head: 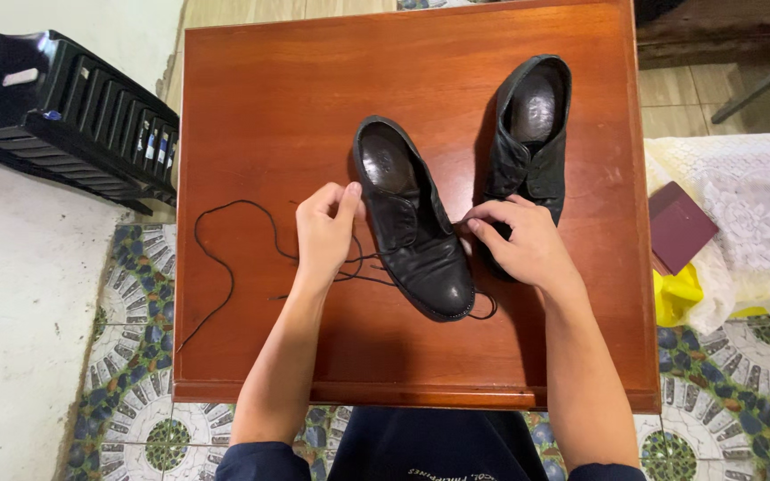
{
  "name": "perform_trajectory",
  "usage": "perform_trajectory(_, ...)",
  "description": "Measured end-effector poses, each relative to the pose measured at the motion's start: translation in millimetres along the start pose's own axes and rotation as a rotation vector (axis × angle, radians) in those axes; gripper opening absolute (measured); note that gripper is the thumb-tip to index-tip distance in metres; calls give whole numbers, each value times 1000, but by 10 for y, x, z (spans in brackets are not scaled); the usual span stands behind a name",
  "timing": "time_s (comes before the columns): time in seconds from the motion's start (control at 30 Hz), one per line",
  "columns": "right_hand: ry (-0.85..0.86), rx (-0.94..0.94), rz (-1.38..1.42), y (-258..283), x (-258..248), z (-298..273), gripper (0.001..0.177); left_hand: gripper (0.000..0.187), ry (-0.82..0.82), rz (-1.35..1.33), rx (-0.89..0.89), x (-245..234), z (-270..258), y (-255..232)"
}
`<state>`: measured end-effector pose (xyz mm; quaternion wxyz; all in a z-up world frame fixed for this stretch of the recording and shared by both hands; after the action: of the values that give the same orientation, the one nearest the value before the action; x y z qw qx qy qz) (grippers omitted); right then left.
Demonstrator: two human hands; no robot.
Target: The person removes a shoelace from one black leather shoe, then threads a new lace through the eyelets of both shoes on a wooden table. The person pulls the laces tight and adjusts the fit, finishing with one shoe fully laced and the other partially laced.
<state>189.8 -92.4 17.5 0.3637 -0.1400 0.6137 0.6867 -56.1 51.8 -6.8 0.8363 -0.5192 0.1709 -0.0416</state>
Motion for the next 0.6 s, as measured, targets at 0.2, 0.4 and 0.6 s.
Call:
perform_trajectory(0.2, -56, 108, 95, 11, 79, -37, 13, 53, 60, 428, 497, 214, -152, -555)
perform_trajectory(0.4, -182, 57, 96, 88, 278, -37, 8, 33, 213, 671, 763, 541, -293, -613)
perform_trajectory(0.6, -263, 163, 177, 141, 247, -33, 8, 25, 151, 643, 764, 486, -244, -499)
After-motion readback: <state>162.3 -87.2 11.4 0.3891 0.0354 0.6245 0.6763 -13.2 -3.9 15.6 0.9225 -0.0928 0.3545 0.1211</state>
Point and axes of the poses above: each hand's wrist, its own z-axis towards the middle knuckle, its own x-axis out of the palm, y = z × x, the point moved 1 cm from there along z, towards the middle knuckle, and after that the axes turned 8 degrees about x, right-handed, at the moved point
